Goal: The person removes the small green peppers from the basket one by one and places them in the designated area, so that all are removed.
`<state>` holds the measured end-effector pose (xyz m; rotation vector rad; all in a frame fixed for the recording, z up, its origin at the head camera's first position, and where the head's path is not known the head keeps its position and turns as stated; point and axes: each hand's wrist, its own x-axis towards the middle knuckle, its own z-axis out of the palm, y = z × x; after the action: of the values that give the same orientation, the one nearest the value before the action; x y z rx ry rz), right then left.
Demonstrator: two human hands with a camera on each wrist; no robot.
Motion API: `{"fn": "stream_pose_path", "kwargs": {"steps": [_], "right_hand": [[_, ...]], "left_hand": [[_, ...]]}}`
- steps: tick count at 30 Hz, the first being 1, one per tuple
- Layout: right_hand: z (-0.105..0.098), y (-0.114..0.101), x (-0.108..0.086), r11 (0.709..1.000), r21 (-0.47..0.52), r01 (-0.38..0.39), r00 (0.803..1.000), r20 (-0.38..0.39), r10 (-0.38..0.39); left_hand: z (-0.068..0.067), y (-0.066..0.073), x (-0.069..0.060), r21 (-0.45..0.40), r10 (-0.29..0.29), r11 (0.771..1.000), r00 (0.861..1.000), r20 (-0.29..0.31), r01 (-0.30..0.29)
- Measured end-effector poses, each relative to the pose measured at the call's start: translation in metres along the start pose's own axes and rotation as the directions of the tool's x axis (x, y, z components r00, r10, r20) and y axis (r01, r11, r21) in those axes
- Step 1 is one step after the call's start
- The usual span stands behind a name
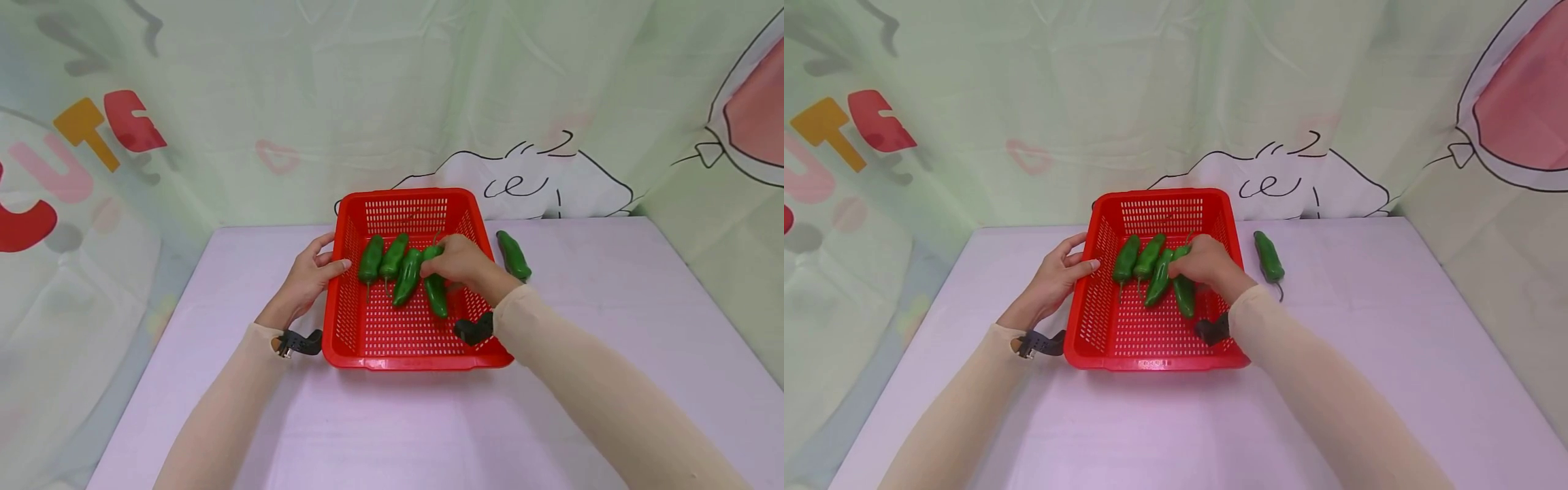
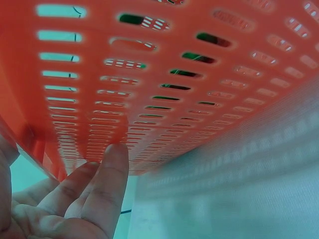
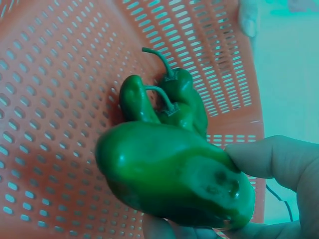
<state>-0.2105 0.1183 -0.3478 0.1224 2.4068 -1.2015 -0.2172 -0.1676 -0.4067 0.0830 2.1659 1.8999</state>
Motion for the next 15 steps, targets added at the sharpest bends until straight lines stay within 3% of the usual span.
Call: {"fn": "stream_pose_path", "kwargs": {"steps": [15], "right_hand": [[-0.016,-0.002,-0.006,0.996,0.087,0.006,1.000,0.004,-0.006]], "left_hand": [[0.000,-0.001,0.000,0.004,0.007,1.000,1.000,-0.006,-0.007]]}}
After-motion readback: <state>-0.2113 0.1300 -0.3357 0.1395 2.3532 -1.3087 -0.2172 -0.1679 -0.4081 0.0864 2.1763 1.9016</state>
